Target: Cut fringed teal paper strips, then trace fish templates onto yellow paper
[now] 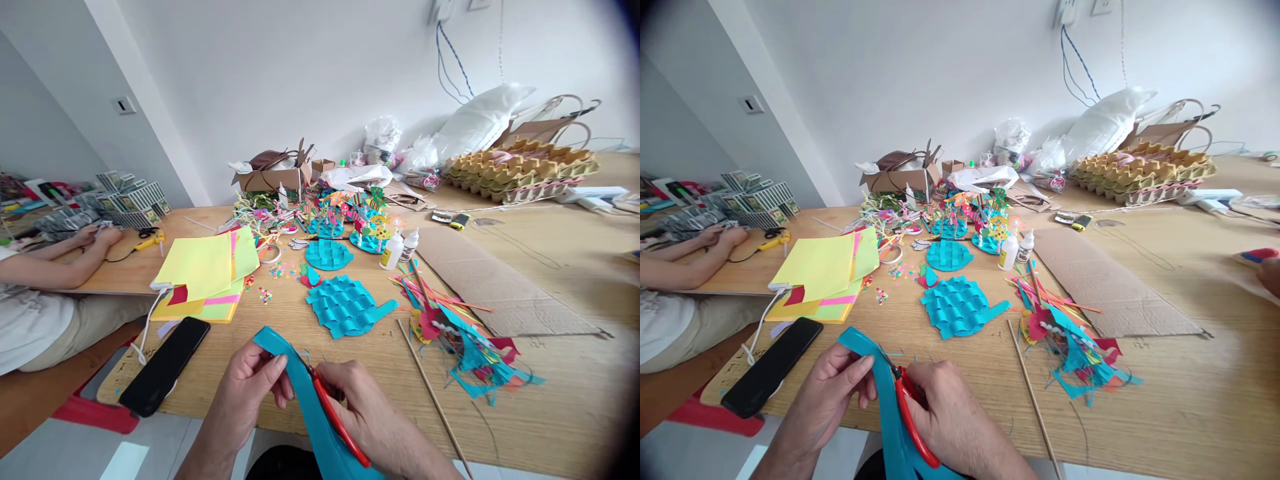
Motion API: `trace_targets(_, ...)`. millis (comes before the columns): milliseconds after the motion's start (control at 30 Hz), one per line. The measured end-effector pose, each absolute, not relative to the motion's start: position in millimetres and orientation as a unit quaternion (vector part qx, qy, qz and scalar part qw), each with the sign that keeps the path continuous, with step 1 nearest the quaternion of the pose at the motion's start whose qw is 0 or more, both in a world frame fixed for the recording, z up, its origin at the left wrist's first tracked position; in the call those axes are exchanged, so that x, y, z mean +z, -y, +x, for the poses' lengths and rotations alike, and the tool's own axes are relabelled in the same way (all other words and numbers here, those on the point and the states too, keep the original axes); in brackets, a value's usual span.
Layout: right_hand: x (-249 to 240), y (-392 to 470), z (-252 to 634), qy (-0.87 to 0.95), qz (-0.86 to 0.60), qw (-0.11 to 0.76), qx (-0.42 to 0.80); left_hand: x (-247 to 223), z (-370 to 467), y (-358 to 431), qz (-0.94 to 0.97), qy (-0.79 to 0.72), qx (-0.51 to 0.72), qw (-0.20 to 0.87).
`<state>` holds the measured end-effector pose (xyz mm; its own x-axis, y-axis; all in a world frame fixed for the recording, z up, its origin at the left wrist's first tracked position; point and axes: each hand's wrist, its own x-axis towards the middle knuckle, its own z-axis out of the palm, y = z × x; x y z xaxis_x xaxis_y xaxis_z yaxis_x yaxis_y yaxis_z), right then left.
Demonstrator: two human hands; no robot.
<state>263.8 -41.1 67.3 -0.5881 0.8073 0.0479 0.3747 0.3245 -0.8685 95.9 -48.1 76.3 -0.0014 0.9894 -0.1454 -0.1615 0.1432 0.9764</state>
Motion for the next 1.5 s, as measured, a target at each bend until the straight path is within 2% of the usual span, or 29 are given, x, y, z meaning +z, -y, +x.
trace_targets(900,54,42,260,0.789,-0.433,0.252,0.355,67,92,46,0.395,-0.449,0.486,0.637)
trace_targets(1500,65,43,259,0.791,-0.428,0.257,0.354,64,89,50,0.382,-0.424,0.462,0.679)
